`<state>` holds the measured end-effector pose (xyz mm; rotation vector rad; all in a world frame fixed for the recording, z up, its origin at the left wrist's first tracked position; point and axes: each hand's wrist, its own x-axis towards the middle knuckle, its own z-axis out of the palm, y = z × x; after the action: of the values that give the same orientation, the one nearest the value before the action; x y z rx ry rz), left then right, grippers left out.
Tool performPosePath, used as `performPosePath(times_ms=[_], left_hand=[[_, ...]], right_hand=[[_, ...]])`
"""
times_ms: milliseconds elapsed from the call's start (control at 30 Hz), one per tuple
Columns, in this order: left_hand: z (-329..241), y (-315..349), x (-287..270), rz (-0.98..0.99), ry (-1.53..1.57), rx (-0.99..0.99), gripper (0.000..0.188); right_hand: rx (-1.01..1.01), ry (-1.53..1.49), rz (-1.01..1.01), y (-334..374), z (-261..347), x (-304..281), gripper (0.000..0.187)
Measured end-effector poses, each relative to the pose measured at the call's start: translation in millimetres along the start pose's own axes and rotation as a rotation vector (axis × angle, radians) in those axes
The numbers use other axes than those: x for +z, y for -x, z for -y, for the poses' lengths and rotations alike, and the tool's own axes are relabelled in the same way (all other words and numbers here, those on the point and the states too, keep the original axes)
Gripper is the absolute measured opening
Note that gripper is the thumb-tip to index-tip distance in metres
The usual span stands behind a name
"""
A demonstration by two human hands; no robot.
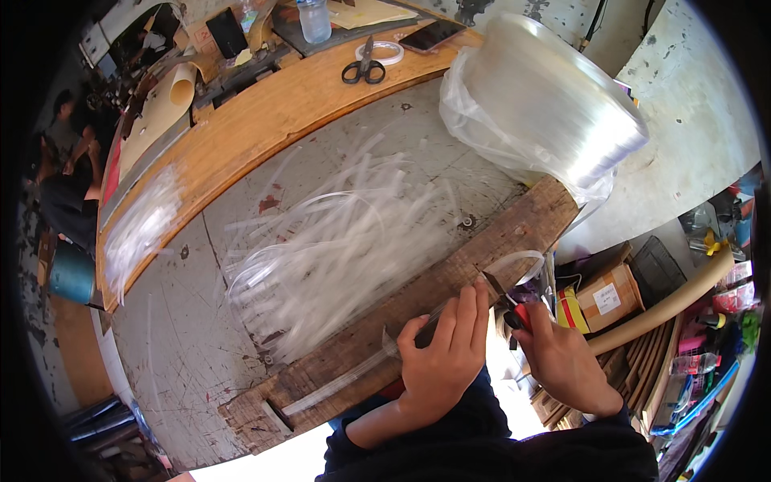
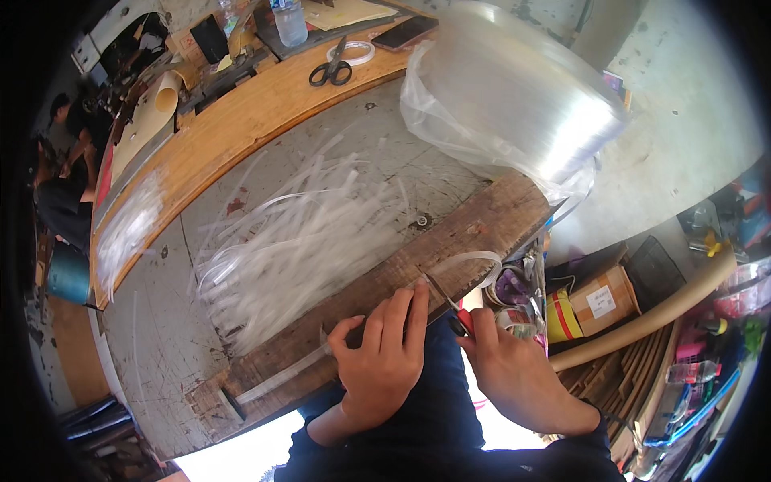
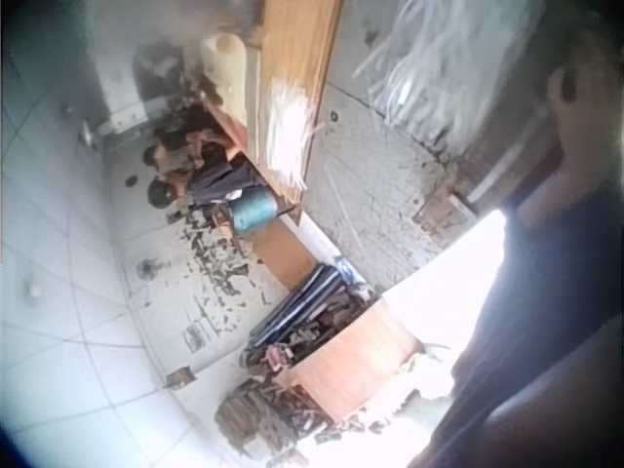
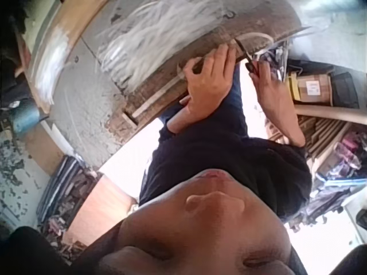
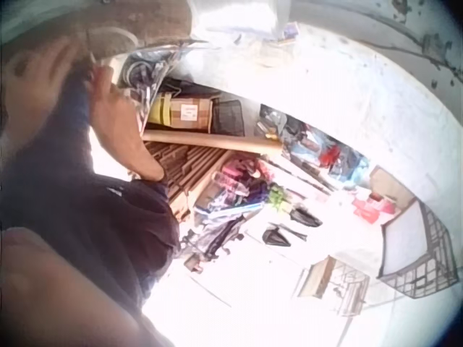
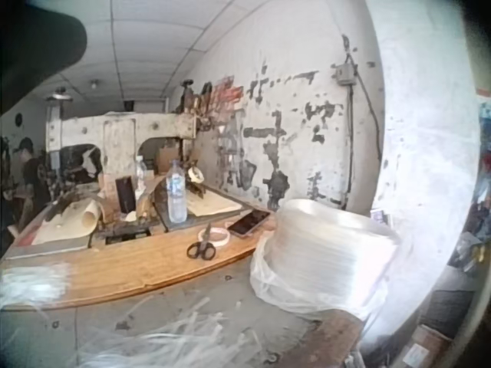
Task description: The person aligns plastic strips along a wooden guide, cuts them to size using a utility knife, and folds the cut strips by hand.
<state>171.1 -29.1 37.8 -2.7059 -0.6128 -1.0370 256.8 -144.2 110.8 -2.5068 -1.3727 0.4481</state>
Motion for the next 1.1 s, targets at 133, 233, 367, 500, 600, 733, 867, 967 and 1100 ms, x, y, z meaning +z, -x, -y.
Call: performPosePath(times_ms=[133,233,367,500,600,733,867,967,1100], left_hand=[[0.2,0.0,-0.5,0.006,0.008,-0.012,0.026],[0.7,-0.4,-1.6,0.011,0.018,-0.01,0.026],[0.6,-1.4,-1.9,0.049,0.028,0.004,0.026],[-0.2,-2.7,-5.1,0.054,0.036,0.001,0.025],[-1.8,-1.7,-3.2,0.078,0.015,-0.028,0.022],[-1.2,-4.7,0.2,0.1,0.027,-0.065,0.022],[3.2,-6.3,-1.8,0.225,0.033,-0.048,0.023],[-0.7,-10.1,-3.5,0.198,0.074,-0.02,0.022],[-1.1,-11.7,-4.1,0.213,0.099,-0.014,0.022]], right_hand=[[0.024,-0.001,0.04,0.6,3.0,-2.3,0.024],[0.017,0.022,0.009,1.0,4.3,0.4,0.025],[0.044,0.09,0.003,1.7,4.7,8.3,0.026],[0.033,0.131,-0.064,2.7,7.9,12.3,0.025],[0.103,0.134,0.017,-0.1,13.0,8.7,0.024],[0.159,0.188,0.107,-6.7,18.5,2.8,0.025],[0.161,0.183,0.166,-22.1,31.7,-9.6,0.026],[0.155,0.209,0.164,-10.9,24.3,-16.3,0.026],[0.192,0.204,0.218,-11.5,22.6,-17.3,0.027]])
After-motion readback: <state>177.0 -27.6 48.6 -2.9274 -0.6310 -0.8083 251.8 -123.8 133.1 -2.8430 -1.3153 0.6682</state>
